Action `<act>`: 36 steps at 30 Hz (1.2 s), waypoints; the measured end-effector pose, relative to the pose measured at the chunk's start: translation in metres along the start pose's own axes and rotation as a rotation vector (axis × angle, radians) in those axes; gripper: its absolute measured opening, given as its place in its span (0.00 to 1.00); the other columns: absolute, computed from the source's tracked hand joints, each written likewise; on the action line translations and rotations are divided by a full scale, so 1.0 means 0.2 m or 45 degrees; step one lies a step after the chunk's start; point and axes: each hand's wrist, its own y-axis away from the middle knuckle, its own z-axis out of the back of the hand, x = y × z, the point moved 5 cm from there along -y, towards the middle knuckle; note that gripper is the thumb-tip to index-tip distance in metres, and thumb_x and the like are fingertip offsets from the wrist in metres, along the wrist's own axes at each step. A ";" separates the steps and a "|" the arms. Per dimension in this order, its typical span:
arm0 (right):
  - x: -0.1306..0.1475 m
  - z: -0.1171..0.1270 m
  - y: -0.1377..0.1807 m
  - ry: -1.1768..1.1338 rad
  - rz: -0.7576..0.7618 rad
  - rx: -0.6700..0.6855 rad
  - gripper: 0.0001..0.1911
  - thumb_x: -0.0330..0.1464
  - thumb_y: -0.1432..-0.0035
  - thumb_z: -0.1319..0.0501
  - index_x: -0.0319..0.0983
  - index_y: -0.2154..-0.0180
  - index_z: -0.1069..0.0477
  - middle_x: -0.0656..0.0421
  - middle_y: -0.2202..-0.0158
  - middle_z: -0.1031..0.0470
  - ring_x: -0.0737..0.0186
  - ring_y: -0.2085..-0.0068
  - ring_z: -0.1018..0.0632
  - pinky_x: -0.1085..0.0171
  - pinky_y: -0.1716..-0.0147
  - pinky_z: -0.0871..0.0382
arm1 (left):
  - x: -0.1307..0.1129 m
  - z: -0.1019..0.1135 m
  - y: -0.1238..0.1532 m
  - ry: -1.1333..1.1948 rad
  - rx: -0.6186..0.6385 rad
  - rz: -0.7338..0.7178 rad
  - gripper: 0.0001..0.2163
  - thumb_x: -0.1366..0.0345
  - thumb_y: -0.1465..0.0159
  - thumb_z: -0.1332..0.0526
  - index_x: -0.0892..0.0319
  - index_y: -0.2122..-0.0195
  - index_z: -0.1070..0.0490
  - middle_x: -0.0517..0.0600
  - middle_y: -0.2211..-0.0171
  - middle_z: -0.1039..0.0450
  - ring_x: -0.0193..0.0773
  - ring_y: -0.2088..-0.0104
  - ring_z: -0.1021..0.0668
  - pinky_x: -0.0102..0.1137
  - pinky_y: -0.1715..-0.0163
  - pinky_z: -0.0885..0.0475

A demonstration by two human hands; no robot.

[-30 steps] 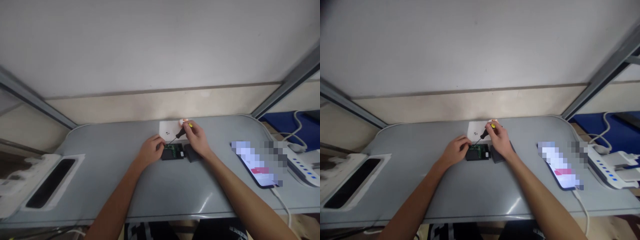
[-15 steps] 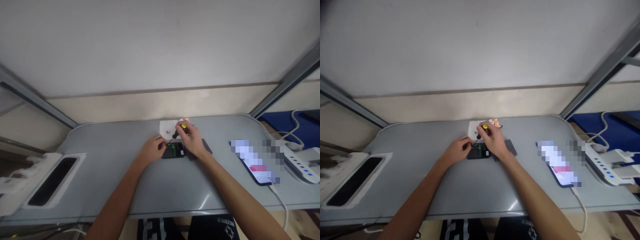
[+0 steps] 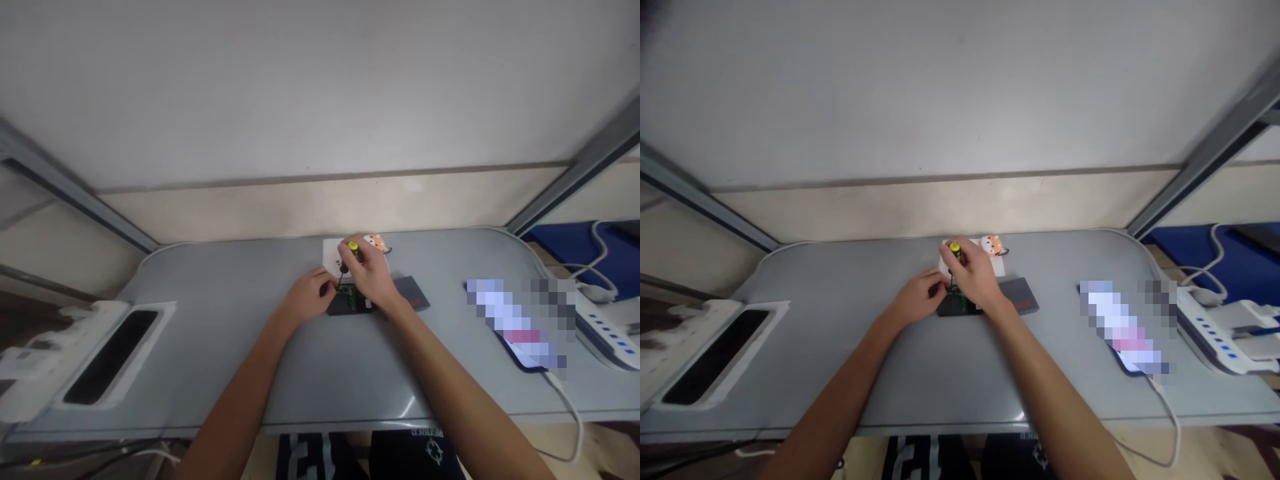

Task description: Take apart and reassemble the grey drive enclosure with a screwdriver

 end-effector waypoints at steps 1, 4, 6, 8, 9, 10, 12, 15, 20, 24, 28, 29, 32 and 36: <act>0.00 0.00 0.01 -0.034 0.015 0.006 0.18 0.49 0.30 0.43 0.43 0.66 0.32 0.60 0.69 0.31 0.61 0.68 0.29 0.62 0.66 0.34 | 0.00 0.00 0.00 0.003 0.004 -0.001 0.10 0.74 0.35 0.44 0.55 0.66 0.24 0.48 0.64 0.23 0.38 0.64 0.22 0.33 0.60 0.25; 0.00 -0.01 0.02 -0.221 -0.020 -0.011 0.18 0.49 0.30 0.43 0.43 0.63 0.31 0.57 0.63 0.28 0.60 0.62 0.25 0.61 0.62 0.30 | 0.00 0.00 0.00 0.014 0.002 0.003 0.10 0.74 0.35 0.44 0.55 0.66 0.24 0.48 0.65 0.23 0.37 0.65 0.22 0.33 0.61 0.25; -0.01 -0.03 0.02 -0.402 -0.092 -0.008 0.18 0.51 0.30 0.44 0.44 0.61 0.32 0.57 0.63 0.27 0.60 0.61 0.24 0.61 0.62 0.29 | 0.00 0.00 0.00 0.011 -0.003 0.001 0.10 0.74 0.35 0.43 0.55 0.66 0.24 0.48 0.65 0.23 0.37 0.65 0.22 0.33 0.62 0.26; -0.01 -0.05 0.02 -0.539 -0.115 0.006 0.18 0.52 0.30 0.45 0.44 0.62 0.35 0.59 0.66 0.28 0.62 0.64 0.24 0.62 0.63 0.29 | 0.00 0.00 0.00 0.002 0.000 -0.004 0.10 0.74 0.35 0.43 0.56 0.66 0.24 0.48 0.65 0.23 0.37 0.65 0.22 0.33 0.62 0.26; -0.01 -0.05 0.02 -0.579 -0.106 0.007 0.19 0.52 0.30 0.45 0.44 0.62 0.36 0.61 0.68 0.30 0.63 0.66 0.26 0.62 0.64 0.30 | 0.00 0.00 0.00 -0.002 0.004 -0.004 0.10 0.74 0.35 0.43 0.56 0.65 0.24 0.48 0.64 0.23 0.37 0.65 0.22 0.33 0.61 0.26; -0.01 -0.06 0.02 -0.605 -0.094 0.008 0.19 0.52 0.30 0.45 0.44 0.63 0.37 0.62 0.70 0.32 0.64 0.68 0.28 0.63 0.65 0.31 | 0.00 0.00 0.00 -0.004 0.011 -0.002 0.10 0.74 0.34 0.44 0.56 0.65 0.24 0.48 0.64 0.23 0.37 0.65 0.22 0.33 0.61 0.27; -0.01 -0.06 0.02 -0.633 -0.076 -0.003 0.19 0.52 0.30 0.45 0.44 0.64 0.39 0.64 0.72 0.36 0.65 0.71 0.32 0.63 0.67 0.33 | 0.00 0.00 0.00 -0.005 0.027 0.004 0.10 0.74 0.34 0.44 0.56 0.65 0.25 0.48 0.64 0.24 0.37 0.65 0.23 0.32 0.61 0.27; 0.00 -0.05 0.02 -0.617 -0.093 -0.013 0.20 0.53 0.30 0.46 0.45 0.64 0.40 0.64 0.72 0.38 0.65 0.71 0.33 0.63 0.68 0.34 | 0.00 0.00 0.00 0.002 0.033 0.008 0.10 0.75 0.34 0.44 0.56 0.65 0.25 0.48 0.65 0.24 0.37 0.65 0.23 0.32 0.61 0.28; 0.00 -0.06 0.03 -0.671 -0.071 -0.015 0.20 0.52 0.30 0.45 0.44 0.64 0.40 0.64 0.71 0.39 0.65 0.71 0.34 0.63 0.68 0.37 | 0.00 0.01 -0.01 0.017 0.035 -0.004 0.10 0.75 0.34 0.45 0.56 0.66 0.25 0.48 0.65 0.24 0.37 0.65 0.23 0.32 0.61 0.28; -0.01 -0.07 0.03 -0.741 -0.042 -0.010 0.18 0.50 0.29 0.45 0.44 0.64 0.38 0.64 0.71 0.39 0.65 0.70 0.35 0.63 0.68 0.39 | 0.02 0.00 0.00 0.015 0.033 -0.008 0.09 0.74 0.33 0.44 0.57 0.64 0.25 0.48 0.65 0.24 0.36 0.65 0.23 0.32 0.61 0.28; 0.00 -0.07 0.04 -0.742 -0.044 0.000 0.19 0.50 0.29 0.45 0.43 0.64 0.38 0.64 0.71 0.39 0.65 0.71 0.36 0.63 0.70 0.40 | 0.02 0.00 0.00 0.006 0.052 0.003 0.09 0.73 0.32 0.45 0.57 0.63 0.25 0.48 0.64 0.24 0.36 0.64 0.23 0.32 0.61 0.29; 0.00 -0.07 0.04 -0.741 -0.047 0.002 0.19 0.51 0.29 0.45 0.43 0.64 0.38 0.64 0.71 0.39 0.65 0.71 0.36 0.63 0.70 0.40 | 0.02 0.00 0.00 0.012 0.054 0.011 0.10 0.73 0.32 0.45 0.57 0.63 0.25 0.48 0.64 0.24 0.36 0.64 0.23 0.31 0.61 0.29; 0.00 -0.08 0.04 -0.749 -0.051 -0.002 0.20 0.51 0.29 0.44 0.43 0.64 0.37 0.64 0.71 0.39 0.65 0.71 0.36 0.63 0.69 0.39 | 0.02 0.00 0.00 0.027 0.052 0.037 0.10 0.73 0.32 0.45 0.57 0.64 0.25 0.48 0.64 0.24 0.36 0.64 0.23 0.31 0.61 0.29; -0.03 -0.07 0.03 -0.795 -0.043 -0.035 0.19 0.51 0.29 0.44 0.43 0.64 0.37 0.64 0.71 0.38 0.65 0.70 0.35 0.62 0.68 0.38 | 0.02 0.00 0.00 0.026 0.052 0.022 0.09 0.73 0.32 0.44 0.57 0.64 0.25 0.48 0.64 0.25 0.36 0.66 0.24 0.31 0.62 0.30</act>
